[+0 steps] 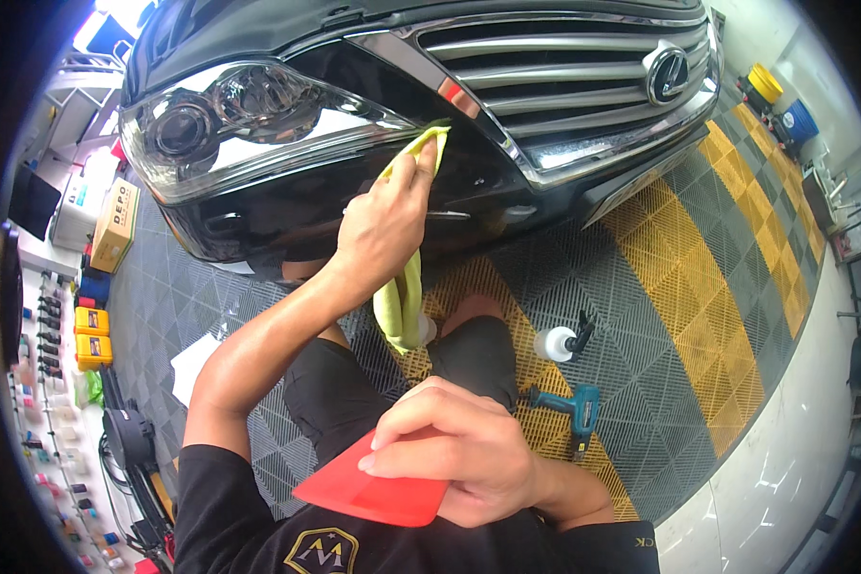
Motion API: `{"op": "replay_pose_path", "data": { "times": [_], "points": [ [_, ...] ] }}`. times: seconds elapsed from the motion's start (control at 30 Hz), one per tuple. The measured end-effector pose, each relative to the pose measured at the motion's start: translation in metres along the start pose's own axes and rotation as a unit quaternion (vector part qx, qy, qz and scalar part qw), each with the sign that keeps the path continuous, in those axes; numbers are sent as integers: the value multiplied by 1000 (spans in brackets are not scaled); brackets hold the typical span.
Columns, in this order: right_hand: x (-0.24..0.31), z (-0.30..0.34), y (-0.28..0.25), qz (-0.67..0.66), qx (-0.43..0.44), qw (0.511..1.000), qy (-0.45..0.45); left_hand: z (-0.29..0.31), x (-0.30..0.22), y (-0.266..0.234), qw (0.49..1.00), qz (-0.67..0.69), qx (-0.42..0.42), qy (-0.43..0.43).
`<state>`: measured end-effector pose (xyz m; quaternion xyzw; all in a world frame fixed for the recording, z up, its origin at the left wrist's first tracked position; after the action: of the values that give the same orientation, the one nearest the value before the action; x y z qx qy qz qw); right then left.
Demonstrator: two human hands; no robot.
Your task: The person applies a protective film to the car's headlight. They wipe the surface with a cloth, use a heat gun to warm the film, and smooth it with a squeegee. The person trims excess film with a blade and continues wiping the area.
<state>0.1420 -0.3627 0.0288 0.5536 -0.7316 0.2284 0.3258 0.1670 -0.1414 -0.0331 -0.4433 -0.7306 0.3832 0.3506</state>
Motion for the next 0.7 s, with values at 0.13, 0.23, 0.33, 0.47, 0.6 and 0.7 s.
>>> {"op": "replay_pose_path", "data": {
  "times": [0.13,0.23,0.33,0.47,0.6,0.7],
  "points": [
    [0,7,2,9,-30,999,19,17,3,8,991,127,-35,21],
    [11,1,2,21,-5,1000,-5,53,2,-1,974,224,-23,-34],
    [27,-9,4,43,19,998,-47,93,17,-13,918,332,-135,-169],
    [43,-24,3,59,65,992,-96,130,50,-25,650,626,-202,-380],
    [41,-32,17,85,-20,960,-265,116,79,-83,542,662,-341,-389],
    [46,-36,18,90,-13,959,-270,87,79,-98,663,516,-394,-374]
  ]
}}
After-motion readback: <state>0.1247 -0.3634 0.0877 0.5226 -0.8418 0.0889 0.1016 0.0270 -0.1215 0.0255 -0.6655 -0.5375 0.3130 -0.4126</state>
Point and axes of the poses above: each hand's wrist, its own z-axis away from the middle knuckle, its own y-axis out of the palm, x = y × z, the point moved 4 cm from there along -z, towards the middle knuckle, and after that the axes turned 4 degrees about -y, right-handed, at the moved point
